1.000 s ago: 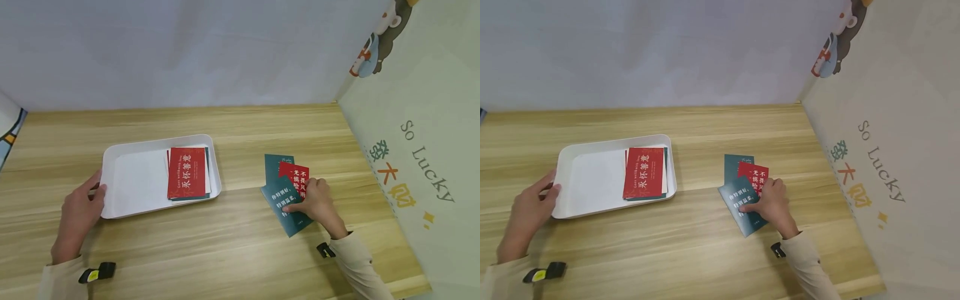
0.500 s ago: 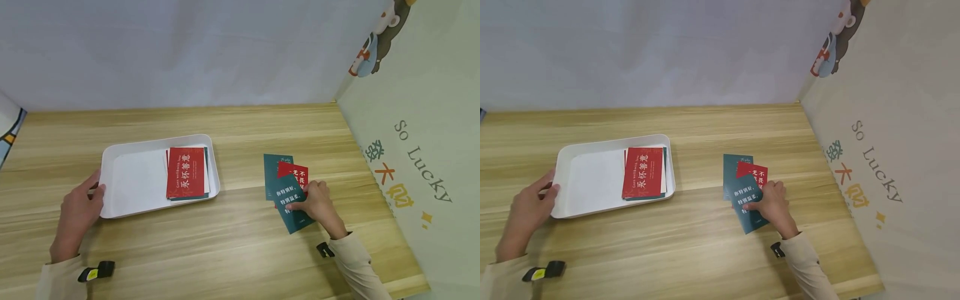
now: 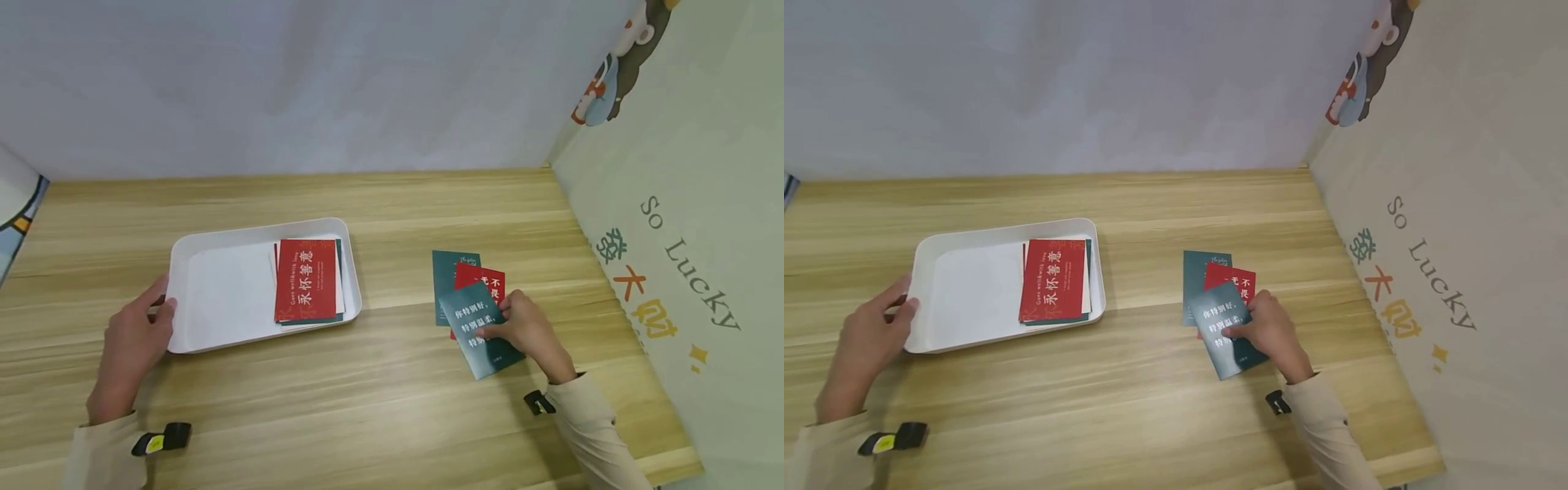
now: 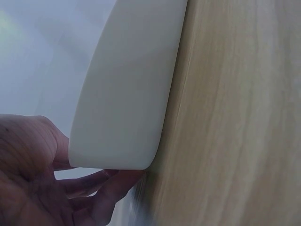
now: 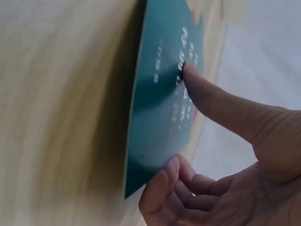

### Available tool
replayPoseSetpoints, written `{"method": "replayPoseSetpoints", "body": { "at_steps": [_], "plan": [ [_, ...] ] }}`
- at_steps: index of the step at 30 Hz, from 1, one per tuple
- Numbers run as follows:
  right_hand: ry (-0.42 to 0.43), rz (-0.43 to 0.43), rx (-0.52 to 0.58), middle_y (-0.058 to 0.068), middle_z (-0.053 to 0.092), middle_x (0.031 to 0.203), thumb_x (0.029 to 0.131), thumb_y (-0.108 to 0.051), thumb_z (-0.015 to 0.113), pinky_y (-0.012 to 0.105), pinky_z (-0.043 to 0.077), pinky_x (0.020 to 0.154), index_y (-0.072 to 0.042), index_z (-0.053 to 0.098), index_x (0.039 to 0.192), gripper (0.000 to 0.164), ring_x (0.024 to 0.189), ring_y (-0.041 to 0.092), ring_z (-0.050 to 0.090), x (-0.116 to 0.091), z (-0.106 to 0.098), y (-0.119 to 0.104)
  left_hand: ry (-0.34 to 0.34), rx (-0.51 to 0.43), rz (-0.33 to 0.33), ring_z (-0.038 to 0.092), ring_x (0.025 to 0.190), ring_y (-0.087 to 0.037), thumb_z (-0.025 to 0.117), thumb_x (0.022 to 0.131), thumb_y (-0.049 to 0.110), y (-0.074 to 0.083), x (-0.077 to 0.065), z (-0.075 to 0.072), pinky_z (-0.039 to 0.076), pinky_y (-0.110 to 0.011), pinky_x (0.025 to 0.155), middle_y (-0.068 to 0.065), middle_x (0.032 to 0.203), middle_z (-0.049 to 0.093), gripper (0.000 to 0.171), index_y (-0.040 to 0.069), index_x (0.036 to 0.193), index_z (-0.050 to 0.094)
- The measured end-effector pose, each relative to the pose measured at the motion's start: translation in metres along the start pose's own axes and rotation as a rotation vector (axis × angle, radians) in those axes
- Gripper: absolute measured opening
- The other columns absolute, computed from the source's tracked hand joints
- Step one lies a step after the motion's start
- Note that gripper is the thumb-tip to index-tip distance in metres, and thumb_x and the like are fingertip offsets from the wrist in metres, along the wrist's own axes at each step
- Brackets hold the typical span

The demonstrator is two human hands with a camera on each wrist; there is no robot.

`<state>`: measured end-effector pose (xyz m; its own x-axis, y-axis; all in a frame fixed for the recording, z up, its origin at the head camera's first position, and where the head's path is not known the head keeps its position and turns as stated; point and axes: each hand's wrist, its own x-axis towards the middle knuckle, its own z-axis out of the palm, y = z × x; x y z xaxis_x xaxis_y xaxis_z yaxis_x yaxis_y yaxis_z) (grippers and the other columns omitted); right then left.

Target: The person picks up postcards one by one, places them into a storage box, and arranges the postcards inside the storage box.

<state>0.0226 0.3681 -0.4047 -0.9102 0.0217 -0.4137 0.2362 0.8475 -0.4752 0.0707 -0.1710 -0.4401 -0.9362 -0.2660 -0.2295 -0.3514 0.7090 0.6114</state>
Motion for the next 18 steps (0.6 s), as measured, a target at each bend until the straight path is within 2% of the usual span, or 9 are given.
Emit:
{"method": "replayPoseSetpoints", "body": {
  "at_steps": [6, 11, 18],
  "plan": [
    [-0.037, -0.021, 0.046, 0.026, 0.063, 0.104, 0.095, -0.015, 0.078, 0.037, 0.057, 0.077, 0.014, 0.058, 0.116, 0.041, 0.09, 0.032, 0.061, 0.005, -0.02, 0.006, -0.002, 0.007, -0.007, 0.054, 0.126, -0.055, 0.035, 0.113, 0.024, 0.0, 0.001, 0.001, 0.052, -0.062, 0.09, -0.04, 0.149, 0.046, 0.057, 0.005, 0.165, 0.021],
    [-0.102, -0.083, 0.16, 0.024, 0.065, 0.1, 0.101, -0.007, 0.068, 0.031, 0.06, 0.068, 0.018, 0.058, 0.12, 0.033, 0.079, 0.021, 0.063, 0.009, -0.033, 0.012, -0.001, 0.006, -0.01, 0.053, 0.126, -0.055, 0.035, 0.113, 0.024, -0.001, 0.001, 0.002, 0.051, -0.064, 0.093, -0.039, 0.15, 0.045, 0.057, 0.005, 0.165, 0.02],
    [-0.212, -0.125, 0.334, 0.008, 0.07, 0.096, 0.103, -0.004, 0.062, 0.03, 0.063, 0.071, 0.018, 0.055, 0.127, 0.033, 0.077, 0.01, 0.065, 0.013, -0.044, 0.024, 0.02, 0.007, 0.019, 0.056, 0.124, -0.055, 0.036, 0.113, 0.022, -0.002, 0.001, 0.003, 0.051, -0.062, 0.089, -0.039, 0.148, 0.048, 0.056, 0.002, 0.164, 0.024]
  ]
}}
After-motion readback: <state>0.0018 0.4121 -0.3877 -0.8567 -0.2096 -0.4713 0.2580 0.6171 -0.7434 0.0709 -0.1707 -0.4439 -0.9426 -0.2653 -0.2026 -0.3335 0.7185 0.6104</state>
